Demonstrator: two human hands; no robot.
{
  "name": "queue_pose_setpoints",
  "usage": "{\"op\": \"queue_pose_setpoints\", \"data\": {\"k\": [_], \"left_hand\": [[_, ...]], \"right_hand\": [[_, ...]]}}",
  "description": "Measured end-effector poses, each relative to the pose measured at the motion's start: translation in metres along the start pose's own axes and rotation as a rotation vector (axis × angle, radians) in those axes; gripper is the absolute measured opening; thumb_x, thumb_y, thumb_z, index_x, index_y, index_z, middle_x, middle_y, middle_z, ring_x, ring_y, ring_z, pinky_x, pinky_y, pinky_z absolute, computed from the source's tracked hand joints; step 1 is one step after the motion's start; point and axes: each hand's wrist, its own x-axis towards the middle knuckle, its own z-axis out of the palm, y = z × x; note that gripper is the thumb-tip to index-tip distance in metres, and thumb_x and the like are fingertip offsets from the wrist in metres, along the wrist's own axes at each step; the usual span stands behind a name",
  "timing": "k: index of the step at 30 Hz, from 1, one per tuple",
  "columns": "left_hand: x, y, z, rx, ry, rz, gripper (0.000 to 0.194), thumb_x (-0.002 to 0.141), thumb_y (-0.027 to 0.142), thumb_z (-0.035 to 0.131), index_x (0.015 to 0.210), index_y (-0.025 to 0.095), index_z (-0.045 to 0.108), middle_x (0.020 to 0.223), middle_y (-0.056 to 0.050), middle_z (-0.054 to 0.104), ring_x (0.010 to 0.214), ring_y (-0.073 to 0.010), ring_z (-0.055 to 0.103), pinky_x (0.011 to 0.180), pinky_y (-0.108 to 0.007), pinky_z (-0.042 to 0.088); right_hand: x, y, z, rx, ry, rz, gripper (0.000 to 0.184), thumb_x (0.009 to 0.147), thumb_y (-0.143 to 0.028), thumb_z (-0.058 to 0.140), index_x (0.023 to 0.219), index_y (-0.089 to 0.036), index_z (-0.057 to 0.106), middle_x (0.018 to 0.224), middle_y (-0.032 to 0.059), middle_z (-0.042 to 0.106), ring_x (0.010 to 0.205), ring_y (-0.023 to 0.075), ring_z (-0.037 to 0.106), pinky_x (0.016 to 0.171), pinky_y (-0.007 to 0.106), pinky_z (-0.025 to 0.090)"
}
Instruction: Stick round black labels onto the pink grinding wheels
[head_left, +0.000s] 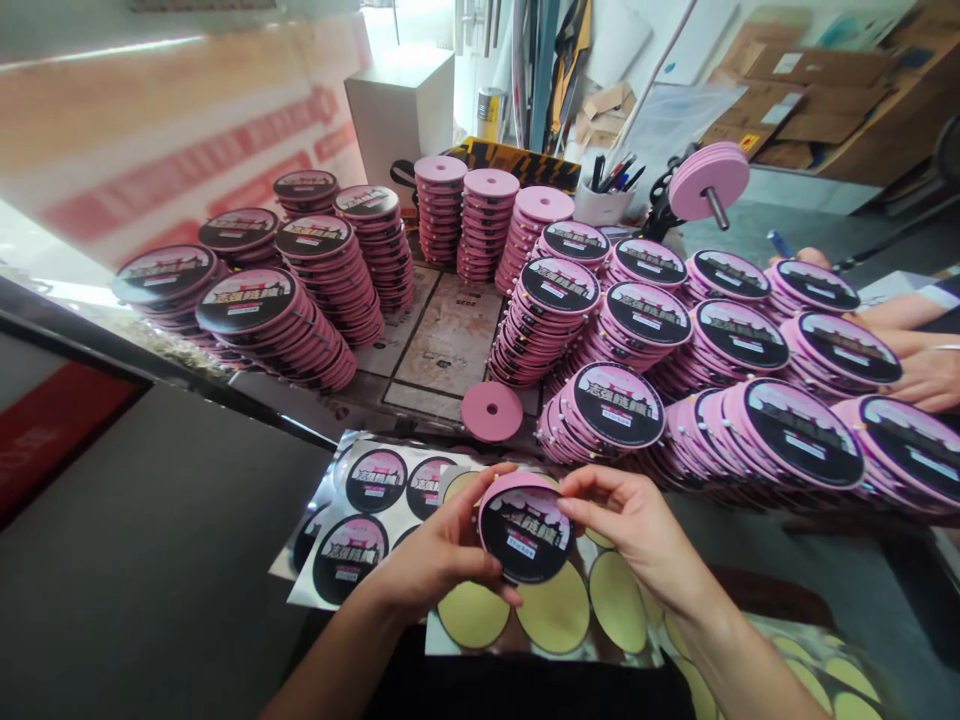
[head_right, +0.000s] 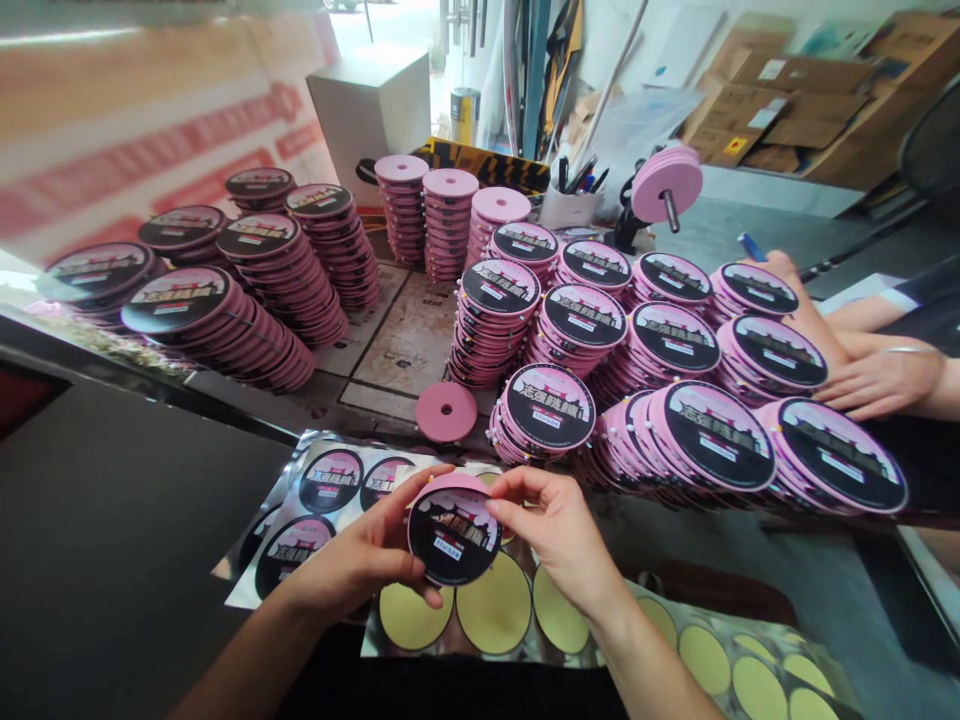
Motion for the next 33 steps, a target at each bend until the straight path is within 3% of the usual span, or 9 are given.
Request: {"op": "queue_pose_setpoints", "data": {"k": [6,12,17,21,23,27,29,31,33], "left_hand": [[-0.001,0.001,0.002,0.039,0.018,-0.006,0.078,0.057,-0.003,0.06,0.124,0.034,0.045,0.125,-0.003,0.047,0.078,-0.0123,0.059,0.062,-0.026,0.056],[-0.003,0.0,0.006,0.106,0.037,0.024,0.077,0.06,0.001,0.061,0.127,0.034,0.043,0.127,-0.004,0.045,0.081,-0.0134,0.057,0.066,-0.029,0.056],[-0.005,0.0,0.013,0.194,0.097,0.085,0.072,0.063,0.005,0.061,0.126,0.034,0.044,0.131,-0.003,0.041,0.092,-0.0186,0.053,0.066,-0.028,0.055],[-0.005,-0.003,0.016,0.27,0.187,0.162,0.049,0.077,0.021,0.058,0.123,0.033,0.048,0.132,-0.004,0.04,0.1,-0.0234,0.051,0.062,-0.027,0.056],[-0.003,-0.006,0.017,0.272,0.221,0.184,0.042,0.081,0.031,0.056,0.122,0.031,0.048,0.131,-0.006,0.04,0.093,-0.0221,0.054,0.056,-0.026,0.056],[0.001,-0.009,0.022,0.193,0.24,0.175,0.042,0.084,0.037,0.052,0.124,0.03,0.043,0.124,-0.009,0.046,0.071,-0.0143,0.058,0.047,-0.025,0.054],[0.005,-0.003,0.029,0.177,0.254,0.205,0.045,0.084,0.037,0.051,0.127,0.031,0.039,0.124,-0.009,0.046,0.066,-0.0124,0.057,0.047,-0.026,0.053],[0.013,0.009,0.041,0.234,0.255,0.25,0.048,0.085,0.039,0.049,0.13,0.032,0.036,0.128,-0.008,0.044,0.066,-0.0131,0.057,0.048,-0.027,0.053],[0.025,0.025,0.055,0.396,0.251,0.338,0.047,0.085,0.038,0.047,0.131,0.031,0.037,0.131,-0.007,0.043,0.08,-0.0177,0.058,0.058,-0.029,0.053]], "right_hand": [[-0.003,-0.002,0.006,0.016,0.066,0.024,0.022,0.053,-0.033,0.076,0.06,-0.015,0.065,0.056,-0.0004,0.06,0.049,0.01,0.05,0.047,0.022,0.042],[-0.004,0.007,0.011,-0.04,0.13,-0.038,0.018,0.059,-0.032,0.07,0.064,-0.016,0.064,0.057,-0.0002,0.061,0.048,0.0114,0.051,0.045,0.022,0.042],[-0.008,0.008,0.016,-0.348,0.207,-0.178,0.013,0.072,-0.031,0.061,0.069,-0.019,0.064,0.063,0.0009,0.063,0.053,0.013,0.053,0.051,0.024,0.042],[-0.012,0.008,0.017,-0.616,0.308,-0.294,0.015,0.075,-0.034,0.059,0.081,-0.021,0.065,0.068,0.0013,0.062,0.058,0.0151,0.055,0.057,0.026,0.043],[-0.013,0.011,0.017,-0.551,0.299,-0.256,0.022,0.076,-0.039,0.059,0.089,-0.022,0.062,0.069,0.0014,0.061,0.057,0.0154,0.056,0.056,0.026,0.044],[-0.021,0.017,0.023,-0.059,0.186,-0.171,0.031,0.08,-0.044,0.055,0.103,-0.023,0.053,0.079,0.003,0.064,0.07,0.0168,0.062,0.062,0.025,0.048],[-0.027,0.014,0.027,0.116,0.245,-0.162,0.037,0.077,-0.042,0.06,0.108,-0.024,0.051,0.087,0.0033,0.064,0.072,0.015,0.062,0.06,0.023,0.049],[-0.031,0.005,0.026,0.205,0.332,-0.165,0.042,0.074,-0.04,0.065,0.11,-0.025,0.051,0.089,0.0025,0.063,0.06,0.0106,0.058,0.05,0.018,0.046],[-0.029,-0.009,0.02,0.253,0.398,-0.197,0.046,0.07,-0.037,0.07,0.112,-0.026,0.052,0.088,0.0015,0.062,0.048,0.0065,0.051,0.041,0.017,0.041]]}}
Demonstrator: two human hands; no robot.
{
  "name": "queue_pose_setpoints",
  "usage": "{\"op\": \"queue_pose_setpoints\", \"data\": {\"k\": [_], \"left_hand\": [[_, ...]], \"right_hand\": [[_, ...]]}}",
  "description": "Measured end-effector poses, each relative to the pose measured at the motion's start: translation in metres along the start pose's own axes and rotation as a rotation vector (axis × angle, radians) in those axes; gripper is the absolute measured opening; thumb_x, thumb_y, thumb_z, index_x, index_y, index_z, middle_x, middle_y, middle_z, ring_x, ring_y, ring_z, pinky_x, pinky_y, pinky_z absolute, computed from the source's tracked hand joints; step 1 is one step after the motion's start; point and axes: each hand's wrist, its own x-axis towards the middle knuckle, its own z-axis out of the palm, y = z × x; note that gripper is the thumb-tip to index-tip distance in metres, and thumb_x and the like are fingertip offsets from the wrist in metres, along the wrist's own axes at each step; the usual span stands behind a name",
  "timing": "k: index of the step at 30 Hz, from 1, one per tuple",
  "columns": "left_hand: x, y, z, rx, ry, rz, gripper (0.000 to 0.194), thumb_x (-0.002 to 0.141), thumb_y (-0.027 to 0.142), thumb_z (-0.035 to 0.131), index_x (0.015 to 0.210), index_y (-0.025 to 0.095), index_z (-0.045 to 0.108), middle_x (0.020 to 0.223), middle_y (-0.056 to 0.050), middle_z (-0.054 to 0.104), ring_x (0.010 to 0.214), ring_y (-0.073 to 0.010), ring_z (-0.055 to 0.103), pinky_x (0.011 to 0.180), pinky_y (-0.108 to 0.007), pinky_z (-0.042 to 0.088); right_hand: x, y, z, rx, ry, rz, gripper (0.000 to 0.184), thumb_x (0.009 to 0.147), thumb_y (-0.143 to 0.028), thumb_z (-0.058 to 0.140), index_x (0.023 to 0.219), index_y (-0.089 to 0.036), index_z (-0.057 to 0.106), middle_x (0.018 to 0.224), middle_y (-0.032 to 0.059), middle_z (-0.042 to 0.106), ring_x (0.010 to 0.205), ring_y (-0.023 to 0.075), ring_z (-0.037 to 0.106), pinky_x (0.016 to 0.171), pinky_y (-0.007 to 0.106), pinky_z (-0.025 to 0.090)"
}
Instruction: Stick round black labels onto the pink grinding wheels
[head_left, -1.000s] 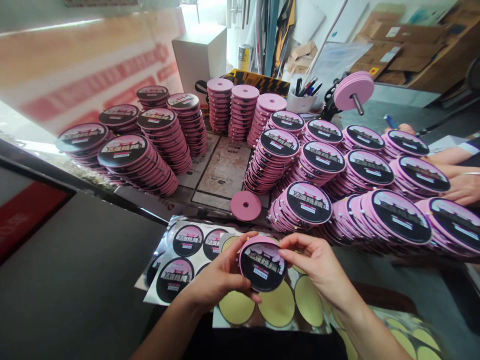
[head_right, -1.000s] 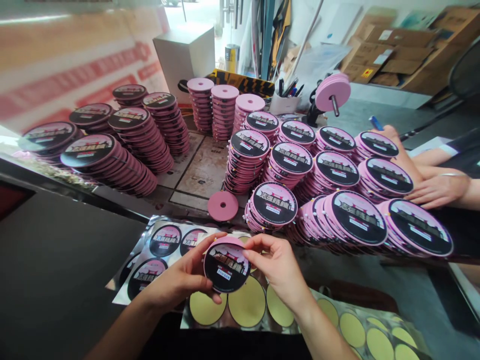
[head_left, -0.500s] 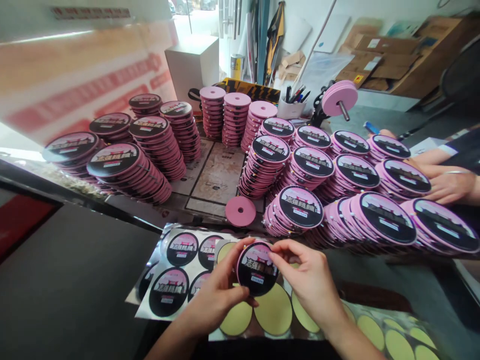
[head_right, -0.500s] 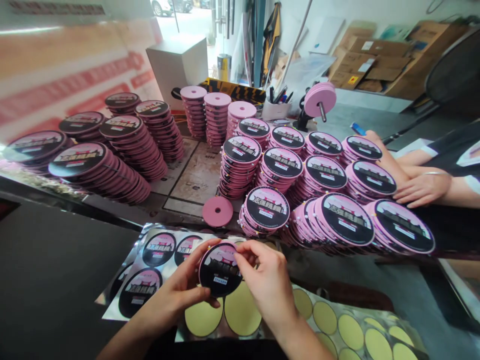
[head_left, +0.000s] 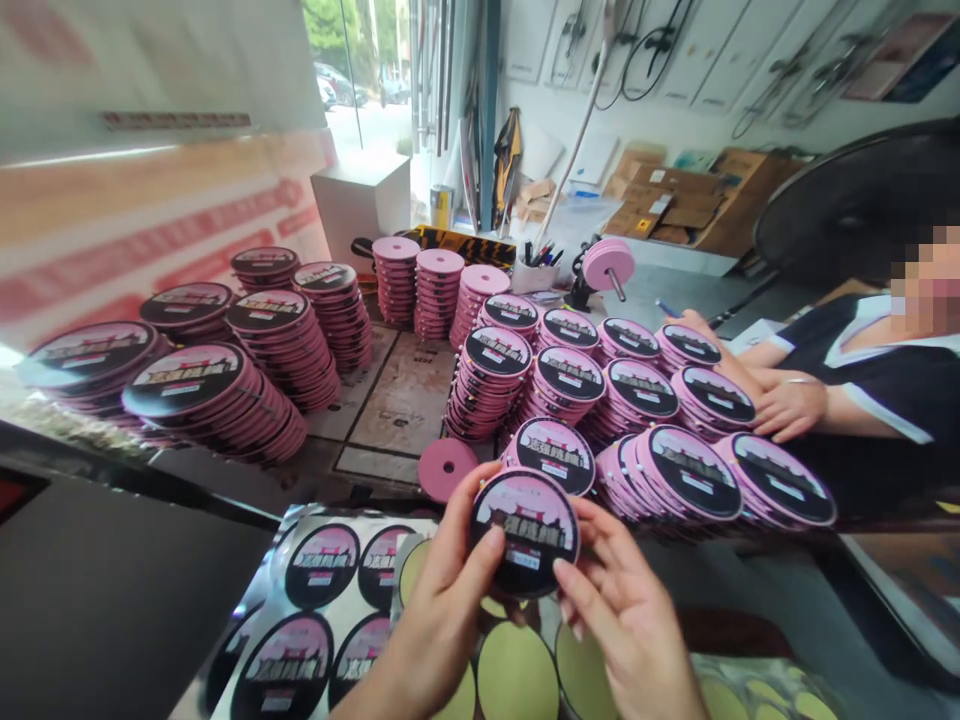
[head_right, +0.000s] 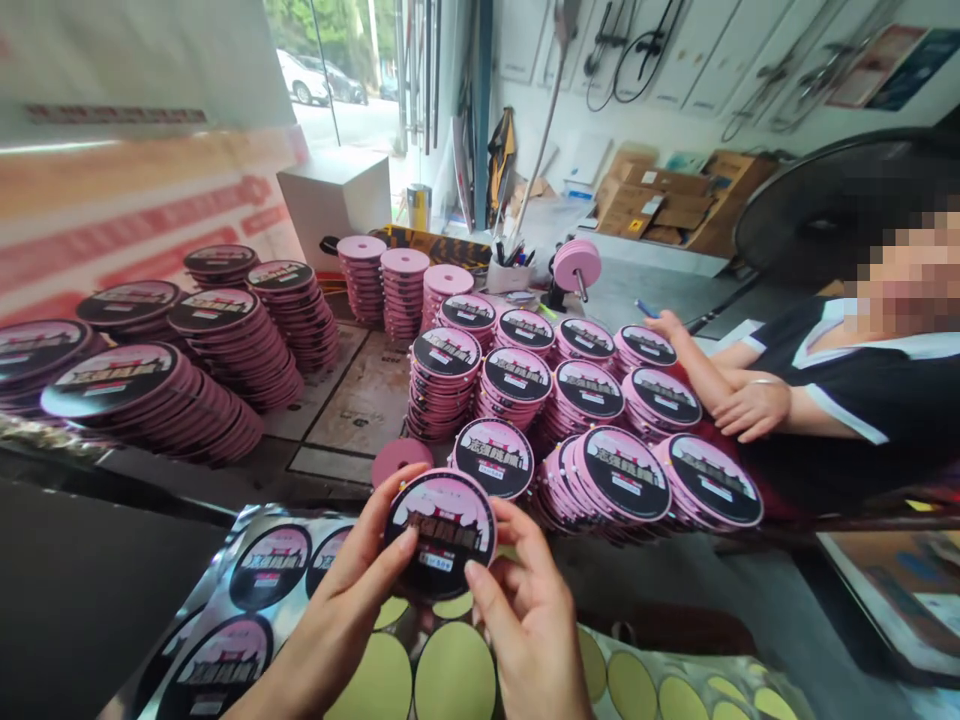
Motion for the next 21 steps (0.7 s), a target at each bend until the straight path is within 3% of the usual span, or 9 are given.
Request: {"op": "queue_pose_setpoints", "data": {"k": [3,5,10,15,18,21], "left_hand": [[0.028,0.019,0.016,0.306,0.063,0.239,0.043,0.085,0.032,0.047,0.128,0.026,0.043,0.124,-0.007,0.047,0.107,-0.0226,0.049,0.088,-0.035,0.044],[0.046,0.024,0.023,0.45,0.138,0.318,0.043,0.085,0.028,0.046,0.127,0.022,0.045,0.114,-0.008,0.048,0.108,-0.0223,0.048,0.095,-0.037,0.037],[0.074,0.022,0.029,0.62,0.166,0.291,0.046,0.08,0.022,0.047,0.126,0.017,0.045,0.113,-0.011,0.044,0.099,-0.0233,0.053,0.09,-0.039,0.04],[0.078,0.027,0.033,0.783,0.161,0.275,0.048,0.081,0.026,0.046,0.127,0.014,0.044,0.122,-0.014,0.043,0.099,-0.0267,0.054,0.087,-0.042,0.041],[0.069,0.031,0.019,0.842,0.258,0.364,0.044,0.084,0.034,0.043,0.124,0.016,0.046,0.124,-0.013,0.045,0.104,-0.0264,0.052,0.091,-0.042,0.039],[0.05,0.019,-0.02,0.866,0.409,0.365,0.033,0.083,0.038,0.043,0.109,0.018,0.053,0.109,-0.01,0.055,0.101,-0.0244,0.054,0.09,-0.039,0.04]], "right_hand": [[0.019,-0.019,-0.004,0.055,0.064,-0.075,0.05,0.065,-0.036,0.074,0.11,-0.024,0.054,0.091,0.0025,0.062,0.048,0.0067,0.051,0.042,0.019,0.044],[0.032,-0.024,-0.007,0.069,0.078,-0.097,0.054,0.063,-0.037,0.075,0.11,-0.022,0.054,0.089,0.0033,0.063,0.051,0.009,0.053,0.047,0.022,0.048],[0.048,-0.009,-0.011,0.041,0.034,-0.098,0.071,0.07,-0.039,0.07,0.128,-0.018,0.037,0.081,0.0033,0.065,0.063,0.0146,0.057,0.061,0.028,0.052],[0.045,-0.008,-0.005,0.049,0.016,-0.131,0.075,0.07,-0.042,0.068,0.13,-0.015,0.031,0.078,0.0036,0.064,0.065,0.0156,0.057,0.062,0.028,0.05],[0.028,-0.006,-0.015,-0.032,0.05,-0.206,0.063,0.074,-0.04,0.065,0.126,-0.021,0.035,0.08,0.0024,0.063,0.058,0.0126,0.053,0.055,0.025,0.047],[0.005,0.017,-0.049,-0.258,0.181,-0.262,0.045,0.076,-0.037,0.062,0.116,-0.024,0.048,0.093,0.0043,0.063,0.062,0.0123,0.055,0.063,0.026,0.047]]}}
